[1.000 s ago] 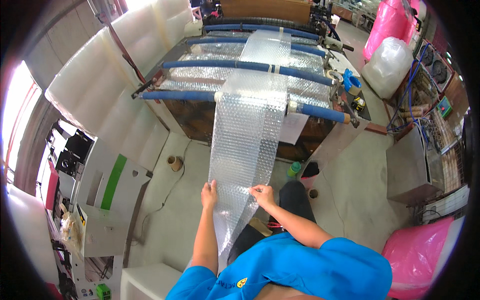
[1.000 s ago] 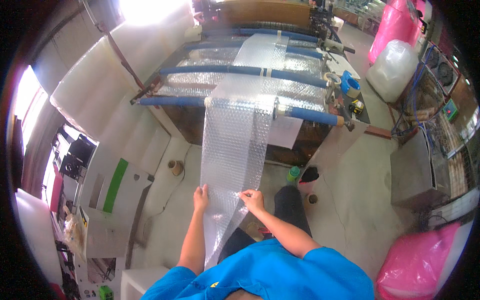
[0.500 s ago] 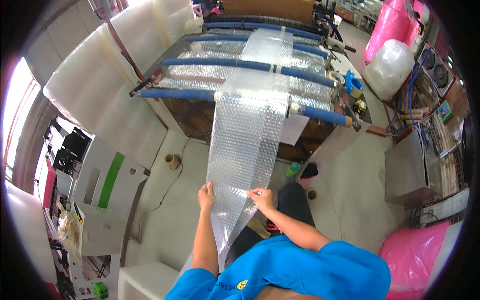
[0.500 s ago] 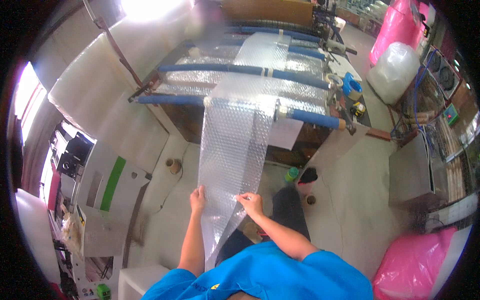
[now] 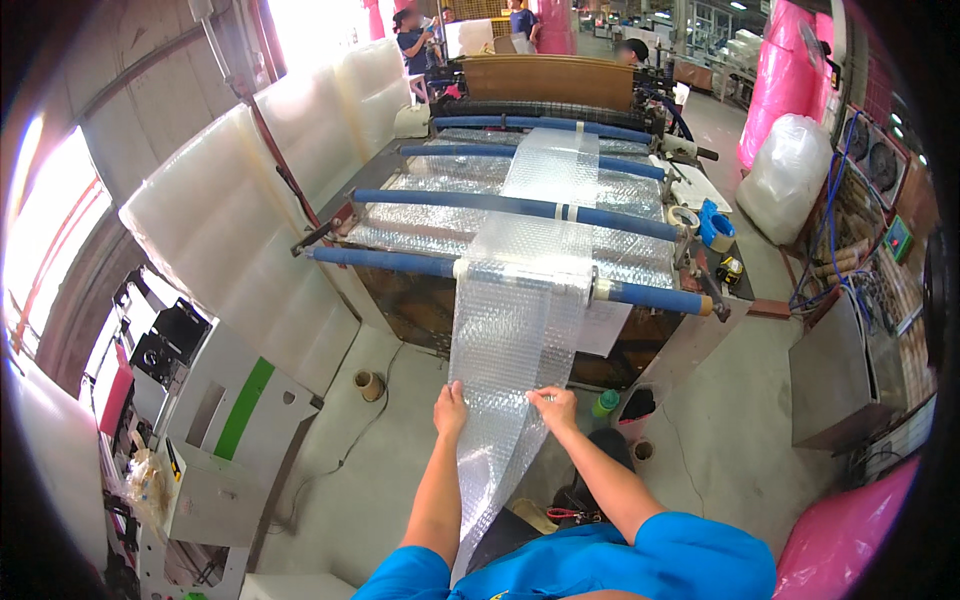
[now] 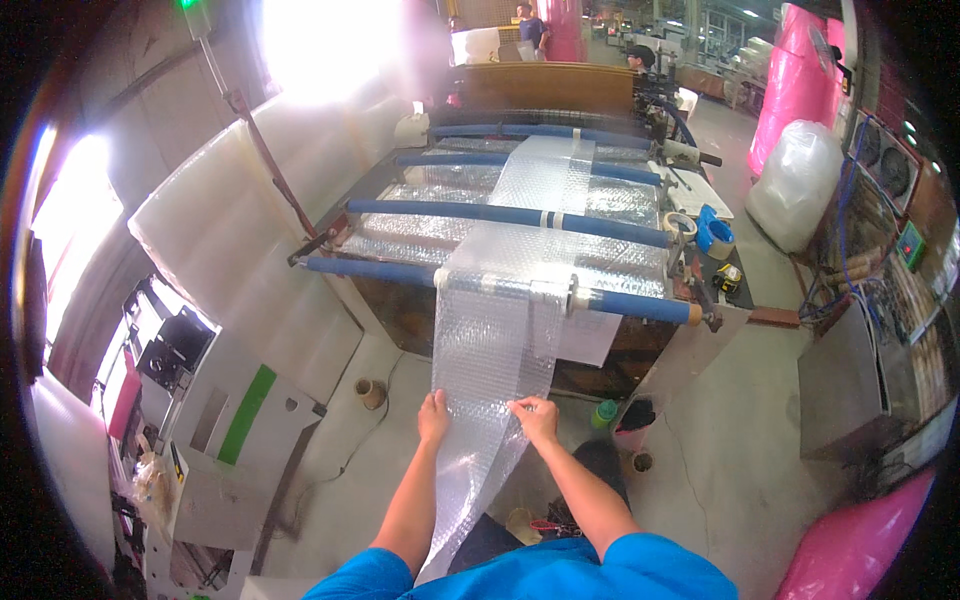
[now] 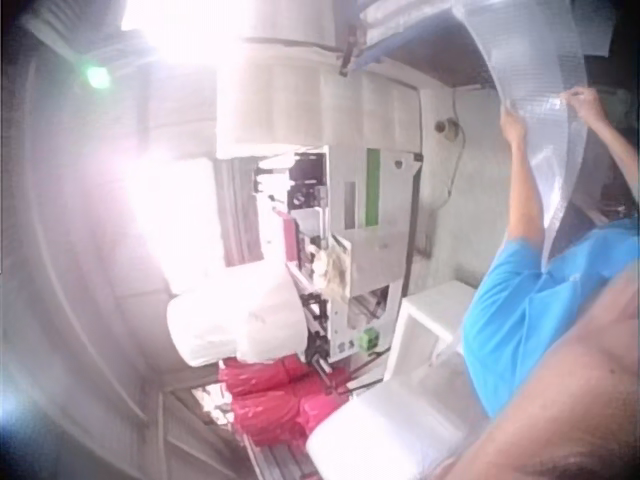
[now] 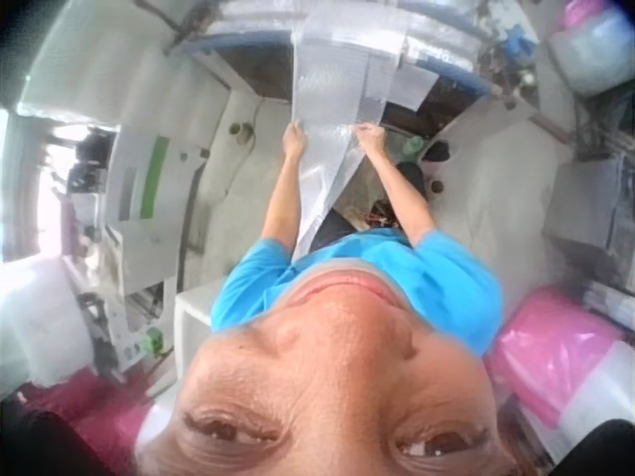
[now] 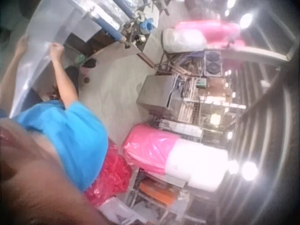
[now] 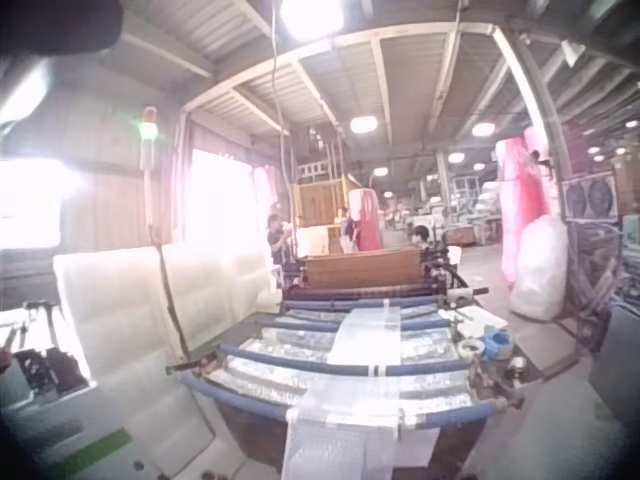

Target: The person stands at a workstation and repeatedly pulls a sheet of bubble wrap from a roll mounted on a blue frame. They hold the material with both hands, smoothing and aligning it as it feeds from the roll.

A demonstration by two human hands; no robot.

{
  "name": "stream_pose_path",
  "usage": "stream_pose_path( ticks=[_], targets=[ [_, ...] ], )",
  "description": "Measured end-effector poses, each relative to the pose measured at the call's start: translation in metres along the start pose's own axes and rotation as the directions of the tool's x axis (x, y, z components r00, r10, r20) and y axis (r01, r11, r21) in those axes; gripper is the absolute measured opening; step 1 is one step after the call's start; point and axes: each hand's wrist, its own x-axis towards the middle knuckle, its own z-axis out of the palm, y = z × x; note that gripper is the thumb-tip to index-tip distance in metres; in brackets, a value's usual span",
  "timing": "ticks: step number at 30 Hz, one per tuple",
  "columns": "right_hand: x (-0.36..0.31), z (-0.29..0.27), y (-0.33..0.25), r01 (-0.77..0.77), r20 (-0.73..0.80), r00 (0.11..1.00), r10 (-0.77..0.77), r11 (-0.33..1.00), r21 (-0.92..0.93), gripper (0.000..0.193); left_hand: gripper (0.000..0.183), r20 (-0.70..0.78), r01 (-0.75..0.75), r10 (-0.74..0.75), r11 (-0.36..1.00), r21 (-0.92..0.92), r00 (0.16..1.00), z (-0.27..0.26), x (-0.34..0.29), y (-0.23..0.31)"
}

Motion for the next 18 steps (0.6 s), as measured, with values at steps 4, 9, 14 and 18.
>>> stream_pose_path(
  ticks=[4,9,14,18],
  targets=[
    [0.037,-0.01,-0.019,0.062,0.01,0.998,-0.063,0.998,0.027,0.023,0.045,0.015,-0.068,0.07,0.994,-0.082,0.997,-0.013,0.024,0.047],
    [0.069,-0.02,-0.056,0.209,-0.099,0.973,-0.207,0.978,0.012,0.025,0.043,-0.111,-0.132,0.115,0.979,-0.158,0.987,-0.026,0.043,0.096],
    [0.073,-0.027,-0.072,0.131,-0.063,0.991,-0.12,0.97,0.204,0.02,0.055,-0.091,-0.147,0.128,0.959,-0.244,0.988,-0.048,0.043,0.122],
    [0.029,-0.028,-0.05,0.103,0.047,0.992,-0.117,0.967,0.234,0.015,0.074,0.115,-0.188,0.255,0.893,-0.408,0.96,-0.035,0.015,0.067]
  ],
)
